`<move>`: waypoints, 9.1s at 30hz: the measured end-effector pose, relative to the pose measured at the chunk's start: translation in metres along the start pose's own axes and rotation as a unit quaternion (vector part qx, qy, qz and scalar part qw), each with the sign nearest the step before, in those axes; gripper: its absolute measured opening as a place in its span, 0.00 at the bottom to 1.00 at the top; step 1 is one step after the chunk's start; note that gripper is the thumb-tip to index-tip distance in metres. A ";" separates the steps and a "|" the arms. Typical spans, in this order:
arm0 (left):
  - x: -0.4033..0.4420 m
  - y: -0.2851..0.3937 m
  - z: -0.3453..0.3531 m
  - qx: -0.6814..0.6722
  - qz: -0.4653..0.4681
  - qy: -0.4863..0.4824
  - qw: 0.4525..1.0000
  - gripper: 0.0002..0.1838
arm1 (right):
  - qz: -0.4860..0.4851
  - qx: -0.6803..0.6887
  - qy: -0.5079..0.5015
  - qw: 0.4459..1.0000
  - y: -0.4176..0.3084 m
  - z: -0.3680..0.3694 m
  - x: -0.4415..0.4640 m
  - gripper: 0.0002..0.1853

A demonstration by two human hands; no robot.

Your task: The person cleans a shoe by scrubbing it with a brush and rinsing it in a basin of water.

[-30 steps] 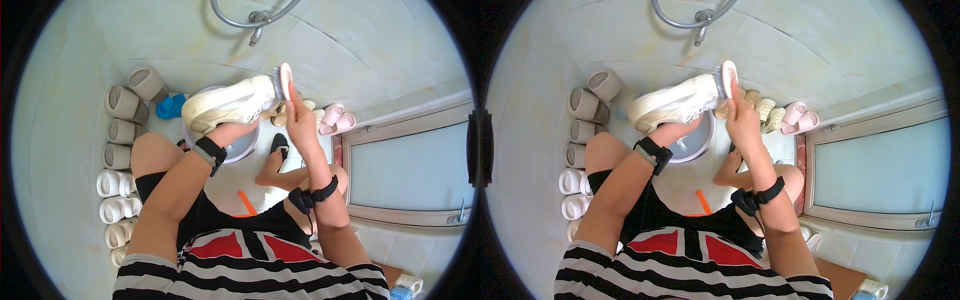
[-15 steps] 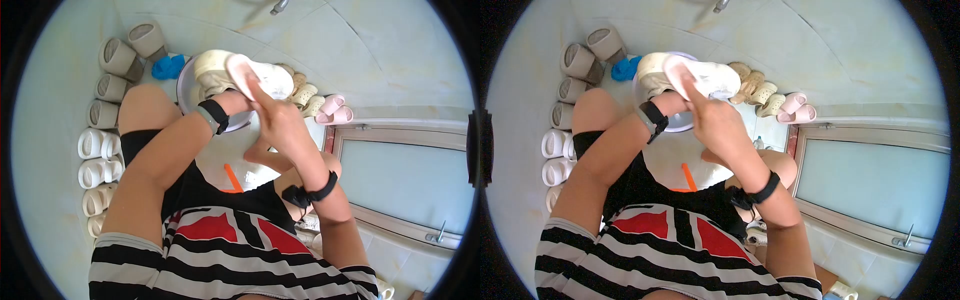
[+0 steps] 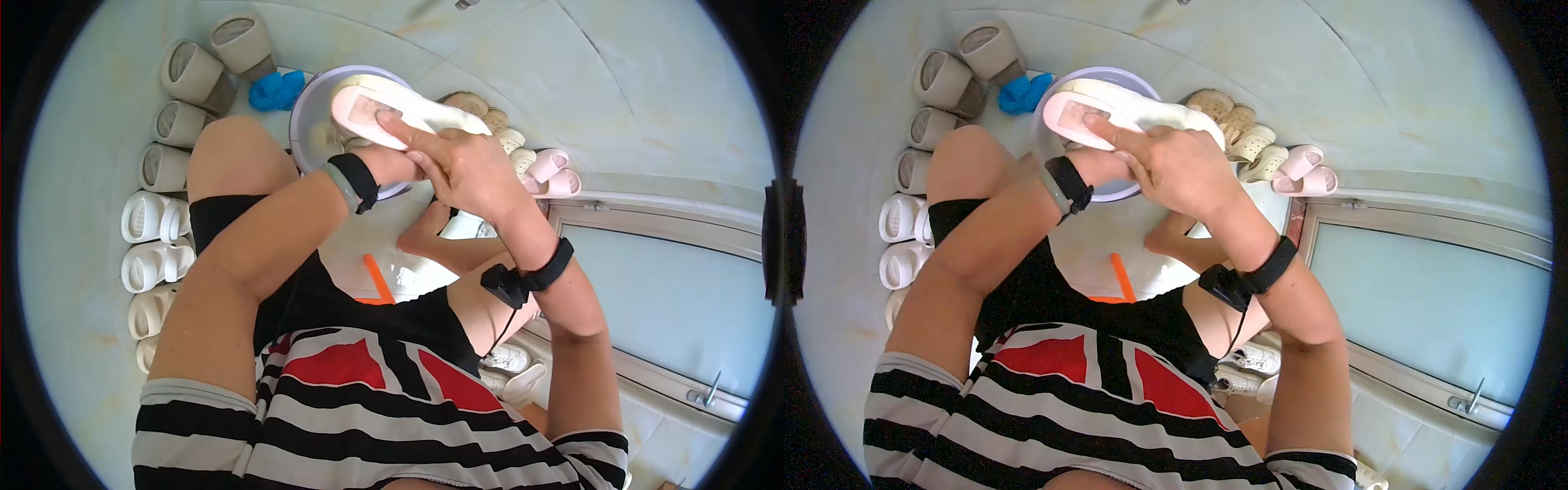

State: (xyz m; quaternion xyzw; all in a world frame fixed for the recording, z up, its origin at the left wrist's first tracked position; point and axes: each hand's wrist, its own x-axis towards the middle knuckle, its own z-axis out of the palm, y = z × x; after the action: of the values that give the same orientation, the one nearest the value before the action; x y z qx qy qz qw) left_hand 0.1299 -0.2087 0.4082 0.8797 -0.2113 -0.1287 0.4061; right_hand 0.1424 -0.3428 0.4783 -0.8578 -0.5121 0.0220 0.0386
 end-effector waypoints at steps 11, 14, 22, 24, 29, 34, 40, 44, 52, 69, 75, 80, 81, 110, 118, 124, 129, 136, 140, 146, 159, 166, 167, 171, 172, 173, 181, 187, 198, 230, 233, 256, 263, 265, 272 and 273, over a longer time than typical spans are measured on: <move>0.016 -0.009 0.022 -0.116 0.084 0.076 0.987 0.17 | 0.003 -0.085 0.014 0.996 -0.010 -0.001 0.012 0.28; 0.007 -0.020 0.023 -0.052 0.110 0.115 0.986 0.18 | 0.031 -0.037 -0.003 0.999 0.009 -0.008 -0.013 0.26; 0.043 -0.052 0.044 -0.084 0.045 0.030 0.995 0.18 | 0.090 0.006 -0.034 0.995 -0.002 -0.013 0.009 0.22; 0.015 -0.017 0.010 -0.059 -0.009 0.001 0.998 0.17 | 0.074 -0.006 -0.041 0.996 -0.006 -0.010 0.006 0.22; 0.039 -0.062 0.049 -0.017 0.084 0.207 0.975 0.16 | 0.062 0.115 0.058 0.990 0.037 -0.008 -0.045 0.21; 0.026 -0.030 0.017 -0.106 -0.008 -0.006 0.994 0.22 | 0.061 0.040 0.007 0.997 -0.001 0.001 0.007 0.21; 0.032 -0.041 0.022 0.060 -0.046 0.029 0.997 0.26 | 0.100 0.101 0.107 0.984 0.034 -0.002 -0.041 0.23; 0.029 -0.024 0.009 -0.084 -0.052 0.136 0.986 0.26 | 0.272 0.062 0.074 0.957 0.049 -0.011 -0.065 0.23; 0.050 -0.044 0.019 -0.448 -0.091 0.015 0.889 0.28 | 0.263 0.212 0.244 0.909 -0.011 0.053 -0.048 0.25; 0.023 -0.012 -0.008 -0.663 -0.112 0.093 0.735 0.06 | 0.295 0.173 0.274 0.899 0.015 0.044 -0.008 0.29; 0.028 -0.040 -0.006 -0.737 -0.080 0.100 0.664 0.10 | 0.311 0.199 0.235 0.899 -0.012 0.041 -0.028 0.26; 0.020 -0.018 -0.038 -0.765 -0.081 0.209 0.604 0.17 | 0.323 0.256 0.166 0.896 -0.034 0.069 -0.076 0.26; 0.017 -0.016 -0.042 -0.779 -0.051 0.200 0.592 0.19 | 0.287 0.281 0.275 0.873 -0.029 0.087 -0.078 0.27; 0.021 -0.001 -0.019 -0.827 0.023 0.109 0.551 0.27 | 0.382 0.778 0.191 0.461 -0.017 0.090 -0.037 0.26; 0.016 0.014 -0.004 -0.666 -0.004 0.063 0.743 0.30 | 0.408 0.667 0.229 0.580 0.003 0.076 -0.051 0.53; 0.026 -0.003 0.008 -0.713 -0.040 0.079 0.695 0.36 | 0.353 0.332 0.360 0.797 -0.009 0.043 -0.067 0.31; 0.034 -0.010 0.005 -0.726 -0.063 0.164 0.664 0.41 | 0.255 0.189 0.218 0.923 -0.054 0.052 -0.089 0.25; 0.036 -0.018 0.004 -0.711 -0.046 0.192 0.675 0.42 | 0.288 0.234 0.231 0.899 -0.020 0.049 -0.015 0.25; 0.039 -0.023 0.000 -0.741 -0.078 0.232 0.626 0.43 | 0.273 0.179 0.158 0.932 -0.059 0.041 -0.056 0.26; 0.033 -0.014 -0.002 -0.713 -0.055 0.208 0.667 0.36 | 0.238 0.213 0.235 0.918 -0.005 0.054 0.004 0.24; 0.037 -0.032 0.001 -0.707 -0.076 0.239 0.661 0.42 | 0.253 0.242 0.154 0.924 -0.029 0.042 -0.012 0.23; 0.045 -0.042 0.006 -0.659 -0.093 0.263 0.699 0.44 | 0.260 0.237 0.140 0.925 -0.019 0.039 0.003 0.22; 0.043 -0.040 0.005 -0.658 -0.093 0.266 0.698 0.44 | 0.258 0.238 0.139 0.926 -0.019 0.040 0.001 0.22; 0.043 -0.040 -0.017 -0.699 -0.044 0.279 0.657 0.44 | 0.216 0.258 0.195 0.921 -0.047 0.048 -0.032 0.21; 0.043 -0.043 -0.016 -0.705 -0.052 0.297 0.642 0.44 | 0.226 0.270 0.194 0.916 -0.057 0.048 -0.046 0.20; 0.044 -0.047 -0.014 -0.718 -0.045 0.300 0.626 0.42 | 0.223 0.270 0.182 0.919 -0.055 0.043 -0.041 0.20; 0.034 -0.035 -0.013 -0.704 -0.042 0.262 0.659 0.44 | 0.202 0.217 0.218 0.930 -0.033 0.043 -0.008 0.22; 0.038 -0.033 0.002 -0.668 -0.102 0.271 0.685 0.33 | 0.281 0.229 0.110 0.925 -0.030 0.030 0.000 0.25; 0.044 -0.035 0.005 -0.699 -0.118 0.269 0.652 0.36 | 0.308 0.258 0.104 0.910 -0.033 0.028 -0.012 0.24; 0.036 -0.049 0.010 -0.783 -0.045 0.085 0.615 0.22 | 0.248 0.192 0.078 0.946 -0.025 0.019 -0.081 0.28; 0.036 -0.047 0.005 -0.790 -0.048 0.093 0.604 0.25 | 0.258 0.130 0.137 0.948 -0.018 0.033 -0.075 0.25; 0.029 0.007 -0.028 -0.695 -0.025 0.105 0.711 0.29 | 0.311 0.559 0.259 0.724 0.033 0.009 -0.031 0.48; 0.030 0.005 -0.030 -0.717 0.000 0.094 0.691 0.27 | 0.342 0.504 0.281 0.741 0.036 0.009 -0.015 0.39; 0.035 -0.001 -0.027 -0.727 0.002 0.105 0.679 0.29 | 0.205 0.118 0.414 0.879 0.043 0.020 -0.005 0.32; 0.046 0.002 -0.032 -0.800 -0.008 0.147 0.582 0.33 | 0.231 0.070 0.374 0.896 0.008 0.006 -0.005 0.23; 0.045 0.007 -0.032 -0.783 0.011 0.189 0.592 0.35 | 0.244 0.053 0.318 0.915 0.002 0.010 -0.002 0.23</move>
State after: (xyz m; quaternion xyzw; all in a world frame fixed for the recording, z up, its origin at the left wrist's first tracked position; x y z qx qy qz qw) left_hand 0.1802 -0.2133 0.4318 0.2248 0.0428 -0.0709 0.9709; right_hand 0.1427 -0.3452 0.4681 -0.9144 -0.2461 -0.2159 0.2380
